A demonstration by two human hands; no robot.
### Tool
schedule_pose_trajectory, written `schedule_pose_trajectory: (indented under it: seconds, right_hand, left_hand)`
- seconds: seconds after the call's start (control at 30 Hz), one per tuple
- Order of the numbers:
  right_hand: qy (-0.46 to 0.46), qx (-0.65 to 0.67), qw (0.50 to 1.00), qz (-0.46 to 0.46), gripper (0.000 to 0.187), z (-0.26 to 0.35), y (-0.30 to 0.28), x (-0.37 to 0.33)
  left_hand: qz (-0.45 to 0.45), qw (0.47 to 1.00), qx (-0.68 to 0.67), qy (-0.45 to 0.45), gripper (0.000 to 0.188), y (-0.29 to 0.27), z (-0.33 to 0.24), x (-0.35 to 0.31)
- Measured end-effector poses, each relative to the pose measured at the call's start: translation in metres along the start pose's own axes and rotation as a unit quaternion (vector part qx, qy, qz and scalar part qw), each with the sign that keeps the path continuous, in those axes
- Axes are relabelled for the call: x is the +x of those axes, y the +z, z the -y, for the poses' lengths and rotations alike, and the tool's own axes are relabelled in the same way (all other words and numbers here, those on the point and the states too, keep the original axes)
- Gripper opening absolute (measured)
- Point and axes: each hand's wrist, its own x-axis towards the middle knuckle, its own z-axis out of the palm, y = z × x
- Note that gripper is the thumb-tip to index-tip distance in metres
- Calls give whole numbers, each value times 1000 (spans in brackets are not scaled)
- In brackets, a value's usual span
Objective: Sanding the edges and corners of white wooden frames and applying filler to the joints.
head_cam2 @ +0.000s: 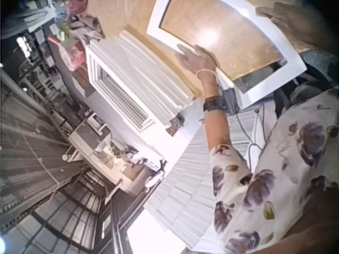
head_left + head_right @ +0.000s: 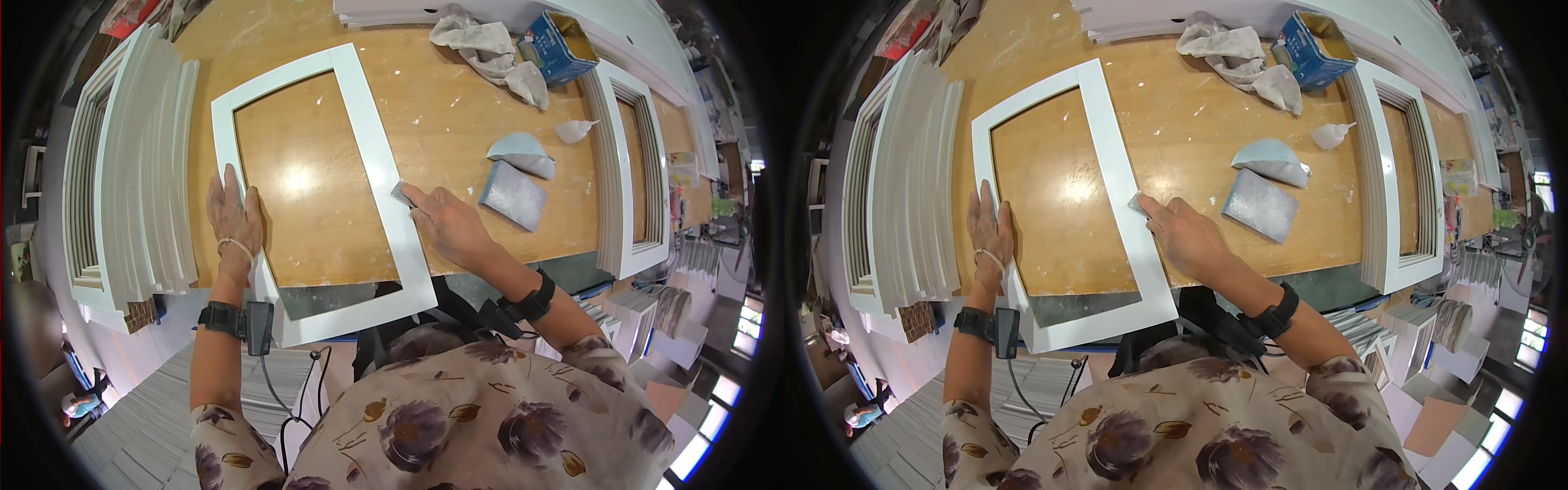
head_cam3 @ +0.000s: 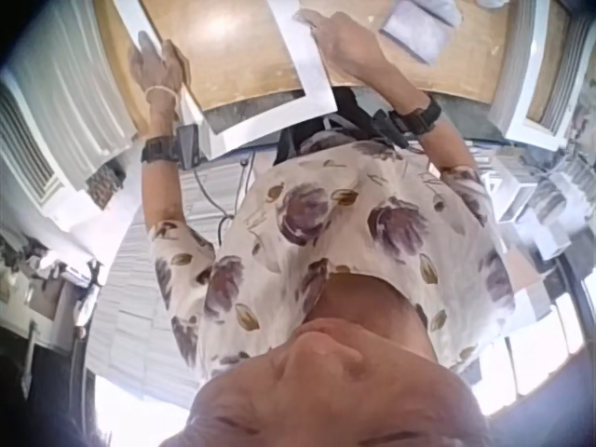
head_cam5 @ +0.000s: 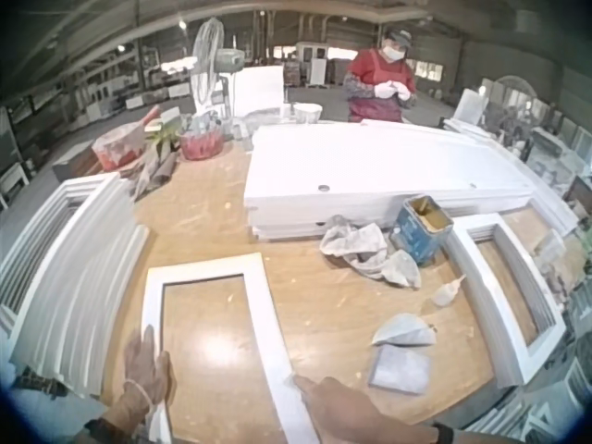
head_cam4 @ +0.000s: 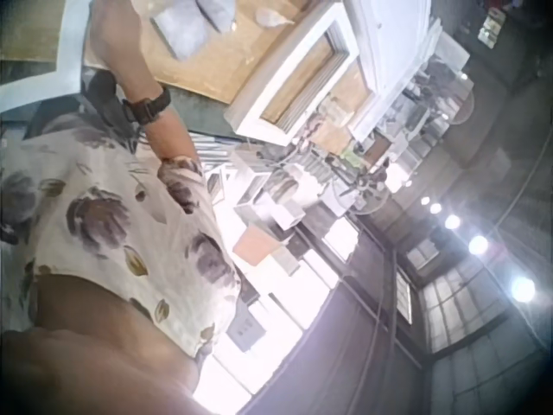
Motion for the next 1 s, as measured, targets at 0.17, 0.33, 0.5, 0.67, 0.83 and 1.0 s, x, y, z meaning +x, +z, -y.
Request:
schedule_pose_trajectory:
  seconds: [0.17, 0.33, 0.5, 0.67, 0.83, 1.0]
  right_hand:
    - [13, -86, 996, -15, 43, -14, 2, -20]
    - [38, -114, 993, 23, 37, 25, -34, 4]
    - [-7, -168, 978, 126, 32, 30, -32, 31]
    - [-3, -188, 969, 160, 35, 33, -24, 2]
    - [-18, -176, 974, 142, 41, 38, -15, -42]
    - [14, -178, 975, 135, 40, 42, -11, -90]
  left_hand:
    - [4, 1000, 8, -11, 61, -3, -2, 0]
    - [4, 1000, 14, -10, 61, -3, 0, -2]
    - [5, 1000, 12, -3, 60, -3, -3, -1]
    - [-2, 1000, 18, -11, 60, -5, -3, -1]
    - [17, 999, 29, -20, 60, -4, -3, -1]
    - [9, 1000, 21, -9, 61, -4, -3, 0]
